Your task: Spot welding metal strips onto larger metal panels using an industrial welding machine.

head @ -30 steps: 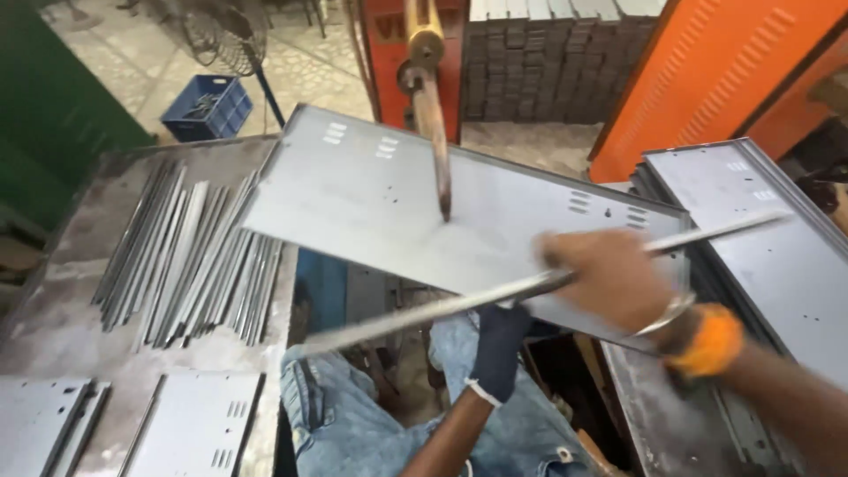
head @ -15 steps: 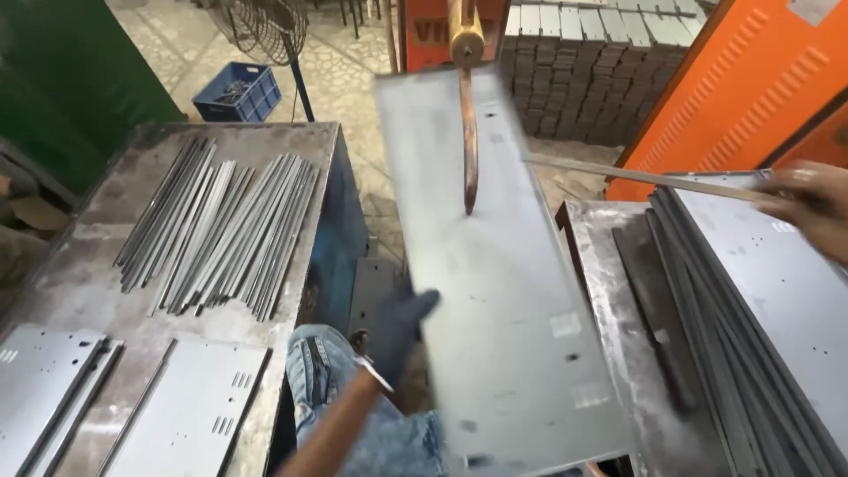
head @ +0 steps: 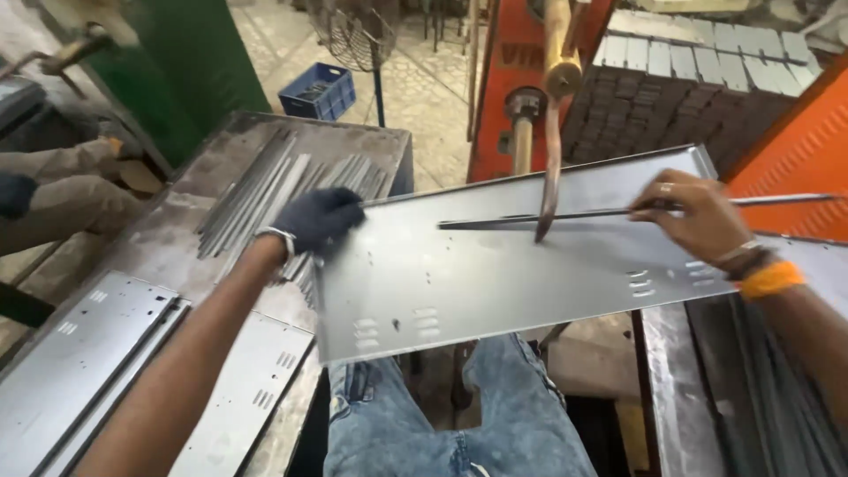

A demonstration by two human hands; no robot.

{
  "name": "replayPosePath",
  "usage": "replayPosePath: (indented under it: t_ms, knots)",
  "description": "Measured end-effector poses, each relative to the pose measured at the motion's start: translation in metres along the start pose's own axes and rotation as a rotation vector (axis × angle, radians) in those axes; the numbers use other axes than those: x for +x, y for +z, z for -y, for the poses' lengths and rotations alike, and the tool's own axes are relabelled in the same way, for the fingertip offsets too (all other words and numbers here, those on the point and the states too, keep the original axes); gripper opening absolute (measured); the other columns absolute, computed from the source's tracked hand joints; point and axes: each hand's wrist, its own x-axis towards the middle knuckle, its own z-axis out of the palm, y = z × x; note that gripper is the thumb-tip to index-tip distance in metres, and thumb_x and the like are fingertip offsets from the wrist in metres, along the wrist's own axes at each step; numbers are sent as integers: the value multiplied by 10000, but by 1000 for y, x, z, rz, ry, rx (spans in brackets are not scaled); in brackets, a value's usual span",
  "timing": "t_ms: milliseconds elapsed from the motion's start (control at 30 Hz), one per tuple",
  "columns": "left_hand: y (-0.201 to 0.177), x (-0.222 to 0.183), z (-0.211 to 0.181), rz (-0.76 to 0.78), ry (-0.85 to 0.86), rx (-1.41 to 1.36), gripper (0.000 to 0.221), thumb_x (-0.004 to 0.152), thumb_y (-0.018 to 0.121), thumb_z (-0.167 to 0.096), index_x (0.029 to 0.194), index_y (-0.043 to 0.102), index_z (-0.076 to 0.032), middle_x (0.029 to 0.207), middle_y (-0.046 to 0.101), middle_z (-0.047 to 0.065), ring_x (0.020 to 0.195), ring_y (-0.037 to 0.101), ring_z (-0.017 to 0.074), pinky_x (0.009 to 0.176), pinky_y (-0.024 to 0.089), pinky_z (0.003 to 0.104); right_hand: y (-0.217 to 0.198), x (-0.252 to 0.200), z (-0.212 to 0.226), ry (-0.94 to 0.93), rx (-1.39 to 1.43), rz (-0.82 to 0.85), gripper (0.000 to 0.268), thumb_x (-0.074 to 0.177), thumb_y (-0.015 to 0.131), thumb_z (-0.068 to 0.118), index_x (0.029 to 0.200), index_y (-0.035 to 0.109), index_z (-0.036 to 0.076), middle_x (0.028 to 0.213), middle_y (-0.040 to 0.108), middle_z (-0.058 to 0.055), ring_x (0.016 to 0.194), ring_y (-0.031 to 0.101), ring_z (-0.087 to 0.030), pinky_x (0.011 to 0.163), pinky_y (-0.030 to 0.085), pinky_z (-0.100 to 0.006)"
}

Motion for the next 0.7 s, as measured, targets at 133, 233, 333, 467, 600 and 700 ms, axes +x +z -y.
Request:
replayPosePath:
  t_ms: [133, 233, 333, 467, 600, 700]
  knots:
    - [-6, 30, 10, -56, 160, -150, 407, 921, 663, -324, 1254, 712, -94, 1150, 763, 119, 1038, 710, 246, 927, 534, 372, 40, 21, 20, -48, -22, -59, 94, 825, 796, 119, 915, 776, 100, 935, 692, -70, 873, 678, -239, 781, 553, -377]
    - [-10, 41, 15, 0, 208, -348, 468, 853, 701, -242, 1292, 676, -83, 1212, 749, 113, 1074, 706, 228, 933, 545, 360, 67, 42, 27, -85, -123, -112, 135, 781, 833, 184, 865, 759, 109, 932, 669, -87, 942, 630, -286, 836, 498, -428]
    - [-3, 53, 33, 67, 297, -507, 568, 780, 694, -165, 1337, 643, -67, 1292, 716, 117, 1174, 670, 228, 999, 514, 356, 78, 58, 38, -90, -230, -224, 276, 714, 849, 236, 909, 739, 74, 993, 669, -123, 994, 617, -321, 862, 475, -449]
    - [-5, 53, 25, -66, 471, -127, 643, 697, 674, -124, 1336, 671, -55, 1302, 700, 160, 1211, 658, 283, 1060, 479, 375, 101, 71, 17, 5, -217, -287, 427, 742, 816, 293, 1055, 729, 16, 1030, 706, -188, 967, 653, -382, 847, 491, -473]
    - [-9, 48, -5, -108, 379, 42, 542, 796, 756, -255, 1300, 673, -72, 1236, 717, 173, 1146, 678, 316, 997, 504, 395, 109, 76, -10, 165, -48, -143, 298, 850, 795, 293, 999, 744, 40, 944, 729, -202, 889, 686, -408, 806, 522, -491]
    - [-4, 54, -14, -122, 244, 23, 477, 846, 750, -359, 1274, 699, -154, 1105, 755, 145, 1026, 727, 309, 917, 542, 400, 109, 78, -16, 182, -65, -131, 248, 867, 761, 269, 978, 768, 47, 905, 733, -208, 849, 702, -406, 769, 537, -497]
